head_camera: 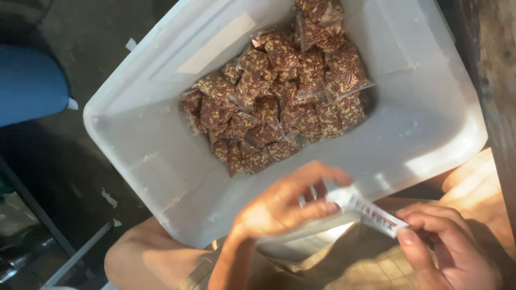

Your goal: The person repeatedly picks small clear packets of peanuts from a white bin, applies a printed label to each packet, and places the labeled packets on a metal table. The process is repeated for multiple packets.

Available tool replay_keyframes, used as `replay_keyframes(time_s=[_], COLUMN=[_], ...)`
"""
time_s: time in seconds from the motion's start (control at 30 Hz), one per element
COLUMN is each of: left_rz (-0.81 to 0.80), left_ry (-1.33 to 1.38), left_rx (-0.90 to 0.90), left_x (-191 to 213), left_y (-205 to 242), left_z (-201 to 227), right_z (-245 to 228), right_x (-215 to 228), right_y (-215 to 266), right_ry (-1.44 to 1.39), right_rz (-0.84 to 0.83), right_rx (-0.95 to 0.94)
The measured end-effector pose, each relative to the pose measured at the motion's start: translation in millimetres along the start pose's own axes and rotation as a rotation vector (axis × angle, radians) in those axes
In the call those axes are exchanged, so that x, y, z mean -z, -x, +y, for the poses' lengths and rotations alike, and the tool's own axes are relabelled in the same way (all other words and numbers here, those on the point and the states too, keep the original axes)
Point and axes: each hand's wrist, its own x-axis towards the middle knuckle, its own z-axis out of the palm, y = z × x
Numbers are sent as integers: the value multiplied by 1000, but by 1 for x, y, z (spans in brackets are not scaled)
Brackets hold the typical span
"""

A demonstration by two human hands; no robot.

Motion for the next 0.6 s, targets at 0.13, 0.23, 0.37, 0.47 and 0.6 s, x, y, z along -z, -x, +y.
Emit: replay_keyframes(time_s=[0.13,0.23,0.37,0.47,0.6], left_rz=[617,738,615,351,308], left_ry=[-298,-961,-1026,-1445,-1127], left_rx=[325,266,215,334,604], left_x=[80,153,202,204,181], left_y=[-92,-135,-151,-144,-131], left_z=[-107,-182,-245,-257,-257], right_z=[20,29,33,43,24], right_x=[7,6,22,12,-9], right_y=[-1,1,6,5,14], right_ry=[14,270,377,279,302], right_rz=[-91,-122,-159,-125,-87], right_rx=[-43,69,-15,-2,-7])
